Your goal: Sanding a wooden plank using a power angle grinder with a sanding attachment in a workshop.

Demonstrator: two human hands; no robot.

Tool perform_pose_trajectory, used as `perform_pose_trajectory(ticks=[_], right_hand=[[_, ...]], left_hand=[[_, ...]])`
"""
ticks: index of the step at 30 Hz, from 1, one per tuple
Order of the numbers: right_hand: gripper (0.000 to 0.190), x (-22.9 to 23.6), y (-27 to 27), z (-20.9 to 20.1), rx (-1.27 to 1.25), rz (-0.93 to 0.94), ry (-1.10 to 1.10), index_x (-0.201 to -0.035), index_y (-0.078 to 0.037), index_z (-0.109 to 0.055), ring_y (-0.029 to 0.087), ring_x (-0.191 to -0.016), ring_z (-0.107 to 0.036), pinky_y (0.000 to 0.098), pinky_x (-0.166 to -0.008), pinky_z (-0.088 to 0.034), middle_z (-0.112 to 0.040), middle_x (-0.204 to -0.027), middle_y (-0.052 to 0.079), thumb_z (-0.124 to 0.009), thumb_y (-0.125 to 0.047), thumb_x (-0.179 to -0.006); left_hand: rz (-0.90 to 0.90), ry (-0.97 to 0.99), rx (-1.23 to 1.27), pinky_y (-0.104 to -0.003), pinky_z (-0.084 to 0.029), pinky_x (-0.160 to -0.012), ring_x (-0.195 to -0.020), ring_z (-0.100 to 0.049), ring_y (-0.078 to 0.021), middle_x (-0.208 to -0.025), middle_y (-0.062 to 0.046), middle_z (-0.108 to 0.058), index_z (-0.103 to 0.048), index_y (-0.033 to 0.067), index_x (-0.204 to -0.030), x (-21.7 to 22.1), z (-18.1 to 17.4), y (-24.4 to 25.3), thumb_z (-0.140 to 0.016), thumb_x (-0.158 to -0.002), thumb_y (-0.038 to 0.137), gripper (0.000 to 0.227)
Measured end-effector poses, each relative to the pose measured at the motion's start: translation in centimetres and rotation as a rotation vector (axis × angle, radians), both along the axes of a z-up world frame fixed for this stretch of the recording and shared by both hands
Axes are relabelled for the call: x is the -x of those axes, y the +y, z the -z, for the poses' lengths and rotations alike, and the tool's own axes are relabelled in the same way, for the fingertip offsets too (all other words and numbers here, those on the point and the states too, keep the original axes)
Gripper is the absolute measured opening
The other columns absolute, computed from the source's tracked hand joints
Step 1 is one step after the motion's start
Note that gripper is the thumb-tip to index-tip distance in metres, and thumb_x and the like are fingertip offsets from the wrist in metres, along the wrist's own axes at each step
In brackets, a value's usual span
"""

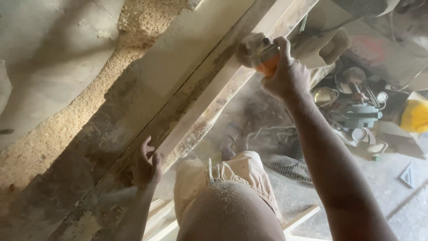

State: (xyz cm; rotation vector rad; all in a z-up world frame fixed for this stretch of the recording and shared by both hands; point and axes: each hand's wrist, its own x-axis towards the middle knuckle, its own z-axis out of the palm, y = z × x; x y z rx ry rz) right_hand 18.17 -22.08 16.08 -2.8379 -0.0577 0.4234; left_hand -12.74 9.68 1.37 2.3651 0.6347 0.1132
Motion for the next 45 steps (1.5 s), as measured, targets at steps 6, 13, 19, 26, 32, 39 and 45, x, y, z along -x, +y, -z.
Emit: perform_pose_trajectory(ticks=[6, 13, 19, 26, 32, 39, 45], right_hand=[[0.071, 7.0, 4.2, 0.3, 0.303, -0.424, 0.15, -0.157, -0.021, -0.008, 0.009, -0.043, -0.05, 0.0195, -0.028, -0.041, -0.059, -0.076, 0.005, -0.046, -0.025, -0.098], [0.088, 7.0, 3.7, 3.0, 0.084, -0.454, -0.009, -0.151, -0.025, -0.022, 0.023, -0.053, -0.064, 0.0353, -0.04, -0.056, -0.063, -0.082, 0.011, -0.071, -0.02, -0.079], [0.077, 0.3, 0.8, 1.6, -0.023, -0.307, -0.16, -0.143, -0.018, -0.036, 0.024, -0.053, -0.063, 0.0336, -0.038, -0.056, -0.069, -0.082, 0.013, -0.065, -0.004, -0.073], [0.085, -7.2, -3.2, 0.9, 0.028, -0.157, -0.086, -0.142, -0.025, -0.032, 0.03, -0.068, -0.069, 0.0374, -0.047, -0.059, -0.07, -0.1, 0.016, -0.073, -0.006, -0.07], [0.081, -12.8, -7.9, 0.6, 0.017, -0.171, -0.125, -0.14, -0.021, -0.031, 0.035, -0.064, -0.066, 0.0439, -0.049, -0.056, -0.069, -0.089, 0.015, -0.071, -0.009, -0.07], [0.07, -8.7, -5.9, 2.6, -0.061, -0.677, -0.255, -0.125, -0.008, -0.063, 0.041, -0.054, -0.069, 0.0543, -0.049, -0.058, -0.065, -0.063, 0.023, -0.081, -0.029, -0.061], [0.041, -11.9, -7.9, 0.0, -0.007, -0.756, -0.421, -0.087, -0.006, -0.069, 0.039, -0.052, -0.068, 0.0521, -0.043, -0.055, -0.061, -0.059, 0.018, -0.08, -0.034, -0.059]], left_hand=[[0.001, 0.028, -0.072, -0.038, -0.054, -0.083, -0.099, -0.071, -0.0229, -0.113, -0.008, -0.075, -0.071, 0.0101, -0.124, -0.6, -1.0, -0.5, -0.058, -0.1, 0.031, 0.034], [0.125, -0.07, -0.213, -0.036, -0.051, -0.057, -0.083, -0.065, -0.0253, -0.097, -0.009, -0.07, -0.079, 0.0116, -0.094, -0.3, 0.5, 0.3, -0.062, -0.103, 0.029, 0.026], [0.218, -0.182, -0.235, -0.032, -0.048, -0.056, -0.073, -0.06, -0.0199, -0.094, -0.006, -0.069, -0.079, 0.0049, -0.101, -0.6, -0.2, 0.8, -0.068, -0.1, 0.02, 0.018], [0.299, -0.237, -0.305, -0.03, -0.044, -0.056, -0.067, -0.059, -0.018, -0.086, -0.006, -0.07, -0.076, 0.0014, -0.094, -1.4, -1.4, 0.8, -0.061, -0.103, 0.017, 0.023], [0.169, -0.05, -0.269, -0.028, -0.046, -0.057, -0.07, -0.066, -0.0154, -0.094, -0.003, -0.072, -0.074, 0.007, -0.088, -2.0, 0.6, 0.0, -0.051, -0.104, 0.031, 0.037], [-0.114, -0.078, -0.007, -0.053, -0.054, -0.095, -0.111, -0.067, -0.0423, -0.128, -0.027, -0.066, -0.057, 0.0031, -0.142, -25.6, -2.3, -14.9, -0.04, -0.11, 0.024, 0.042], [-0.366, -0.15, 0.131, -0.044, -0.059, -0.079, -0.097, -0.073, -0.0366, -0.108, -0.021, -0.072, -0.057, 0.0116, -0.133, -31.8, 2.1, -17.4, -0.054, -0.105, 0.018, 0.029]])
